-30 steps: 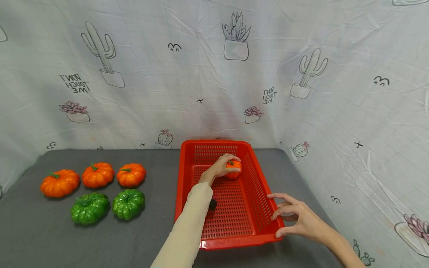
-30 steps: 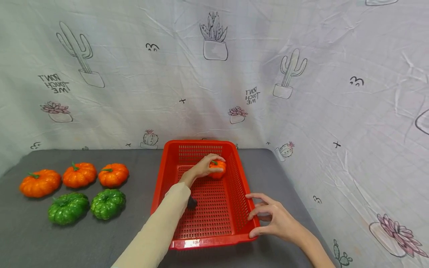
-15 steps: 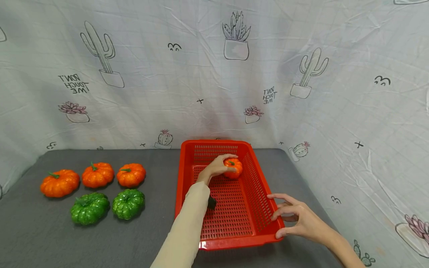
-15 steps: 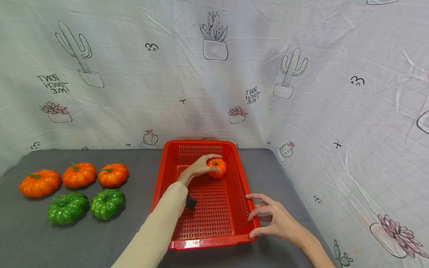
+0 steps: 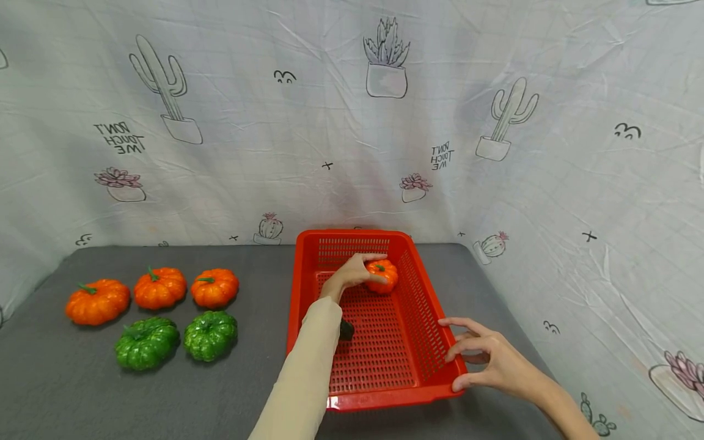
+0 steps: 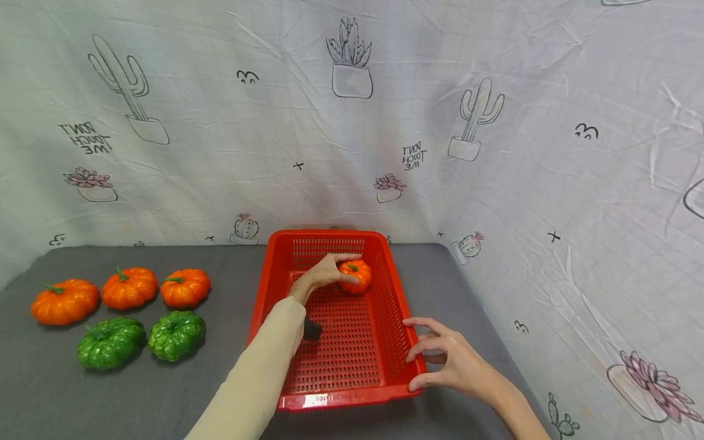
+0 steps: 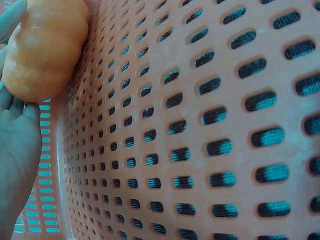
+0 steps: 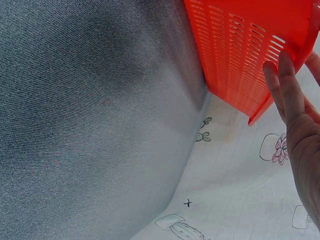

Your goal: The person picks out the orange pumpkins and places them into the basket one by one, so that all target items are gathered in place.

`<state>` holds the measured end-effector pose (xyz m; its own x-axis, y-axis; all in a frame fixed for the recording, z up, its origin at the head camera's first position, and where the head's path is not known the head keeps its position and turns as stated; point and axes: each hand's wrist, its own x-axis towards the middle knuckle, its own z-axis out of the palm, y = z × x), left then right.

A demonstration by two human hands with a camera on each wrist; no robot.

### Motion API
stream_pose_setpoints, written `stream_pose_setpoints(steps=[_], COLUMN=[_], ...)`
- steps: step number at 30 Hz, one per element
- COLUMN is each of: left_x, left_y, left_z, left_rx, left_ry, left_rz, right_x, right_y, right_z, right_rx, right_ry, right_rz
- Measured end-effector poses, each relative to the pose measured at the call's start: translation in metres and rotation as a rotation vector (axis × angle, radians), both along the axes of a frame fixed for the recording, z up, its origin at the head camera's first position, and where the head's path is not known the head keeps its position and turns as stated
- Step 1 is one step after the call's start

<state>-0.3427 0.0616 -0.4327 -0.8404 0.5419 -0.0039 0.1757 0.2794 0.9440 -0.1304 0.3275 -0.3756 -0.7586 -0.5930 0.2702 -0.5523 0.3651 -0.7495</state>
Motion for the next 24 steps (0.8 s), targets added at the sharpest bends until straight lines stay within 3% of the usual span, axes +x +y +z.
stream_pose_setpoints(steps=[11, 20, 24], left_x=[-0.0003, -0.0012, -0.0022], left_y=[0.0001, -0.0019, -0.0030], left_z=[-0.0025, 0.0002, 0.0030], left_rx=[0.040, 0.112, 0.113], left_ry=[-0.008, -0.038, -0.020], left_rz=[0.000, 0.018, 0.010], right_x=[0.0015, 0.0014, 0.0012], right_y=[0.0003, -0.0006, -0.0003], right_z=[-0.0032, -0.0030, -0.0036], right_rx=[0.007, 0.012, 0.012], right_ry=[-0.006, -0.012, -0.012], right_rz=[-0.012, -0.019, -0.018])
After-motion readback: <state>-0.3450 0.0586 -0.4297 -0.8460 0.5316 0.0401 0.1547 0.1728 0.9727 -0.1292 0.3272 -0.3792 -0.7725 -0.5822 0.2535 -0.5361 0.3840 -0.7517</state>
